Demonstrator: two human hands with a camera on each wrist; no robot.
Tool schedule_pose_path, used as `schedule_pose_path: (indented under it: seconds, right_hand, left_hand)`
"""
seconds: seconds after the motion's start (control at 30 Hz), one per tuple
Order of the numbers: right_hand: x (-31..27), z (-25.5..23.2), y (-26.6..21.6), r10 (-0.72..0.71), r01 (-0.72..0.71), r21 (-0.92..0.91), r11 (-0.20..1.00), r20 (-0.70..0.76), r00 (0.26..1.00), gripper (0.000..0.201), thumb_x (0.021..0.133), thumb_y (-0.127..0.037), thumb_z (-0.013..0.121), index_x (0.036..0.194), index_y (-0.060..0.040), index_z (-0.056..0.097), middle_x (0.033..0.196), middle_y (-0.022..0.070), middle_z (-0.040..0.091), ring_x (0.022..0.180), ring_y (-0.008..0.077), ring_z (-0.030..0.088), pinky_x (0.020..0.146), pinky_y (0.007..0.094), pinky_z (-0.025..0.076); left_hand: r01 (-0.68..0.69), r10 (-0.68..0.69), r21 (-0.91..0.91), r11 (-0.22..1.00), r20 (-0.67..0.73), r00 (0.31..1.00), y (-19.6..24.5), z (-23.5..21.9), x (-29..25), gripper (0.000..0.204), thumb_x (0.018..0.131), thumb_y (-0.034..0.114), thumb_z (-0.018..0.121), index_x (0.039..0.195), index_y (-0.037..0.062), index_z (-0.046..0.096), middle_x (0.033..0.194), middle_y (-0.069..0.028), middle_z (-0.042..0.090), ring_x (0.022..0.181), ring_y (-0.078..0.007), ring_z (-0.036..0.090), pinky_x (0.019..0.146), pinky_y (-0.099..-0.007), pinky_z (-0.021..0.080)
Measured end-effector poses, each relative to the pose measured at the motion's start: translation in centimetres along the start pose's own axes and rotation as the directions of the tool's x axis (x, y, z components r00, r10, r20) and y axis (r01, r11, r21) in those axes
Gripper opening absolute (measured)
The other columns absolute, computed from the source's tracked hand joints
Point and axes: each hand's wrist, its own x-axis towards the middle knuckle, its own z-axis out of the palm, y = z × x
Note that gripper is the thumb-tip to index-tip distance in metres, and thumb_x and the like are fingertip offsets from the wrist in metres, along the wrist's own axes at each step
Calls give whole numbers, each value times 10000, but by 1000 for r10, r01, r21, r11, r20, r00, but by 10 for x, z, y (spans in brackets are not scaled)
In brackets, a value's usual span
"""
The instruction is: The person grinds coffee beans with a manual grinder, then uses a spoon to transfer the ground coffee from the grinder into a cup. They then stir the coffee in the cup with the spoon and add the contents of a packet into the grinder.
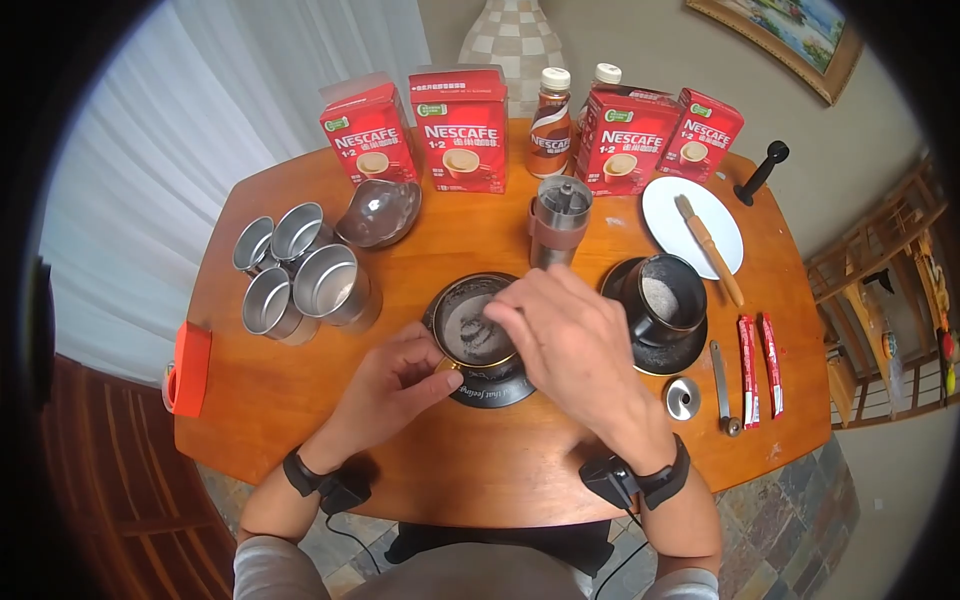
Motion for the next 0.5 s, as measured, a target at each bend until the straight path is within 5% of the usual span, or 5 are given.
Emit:
schedule_pose_path:
  seconds: [0.03,0.17,0.3,0.4,0.5]
  right_hand:
    - [1,-6,-2,38,-37,-63,997,20,999,124,938,-124,756,895,-19,705,836,103,686,761,311,644,655,415,526]
    - [-2,-2,-4,52,-75,210,975,110,993,129,937,-130,758,910,-10,721,837,110,694,794,318,668,693,412,542]
    - [0,11,0,0,3,97,995,-31,1000,134,947,-146,749,909,-19,730,822,122,689,759,323,656,689,424,534]
    - [2,-10,-3,188,-186,-68,980,29,982,136,954,-149,740,908,-22,730,831,121,694,761,325,653,691,424,531]
    - [-1,-8,-4,130,-151,134,979,155,979,140,967,-147,724,923,-15,736,864,127,712,784,329,668,704,415,536]
  left_hand:
    - [3,-3,-3,1000,-3,1000,0,0,0,165,985,87,759,923,9,628,950,33,456,748,-38,437,639,-238,370]
    - [-4,4,-41,999,-13,1000,0,1,0,171,985,85,757,911,11,622,950,31,455,747,-39,439,637,-239,371]
    - [2,-2,-3,1000,1,1000,-1,0,0,165,986,86,756,921,9,625,968,29,469,751,-39,449,640,-236,376]
    - [3,-3,2,1000,2,1000,-3,0,0,166,986,88,757,929,7,624,975,27,473,751,-36,448,639,-236,377]
    - [10,-10,-24,1000,0,1000,-3,0,1,167,987,87,755,931,4,621,973,27,472,750,-33,445,637,-236,375]
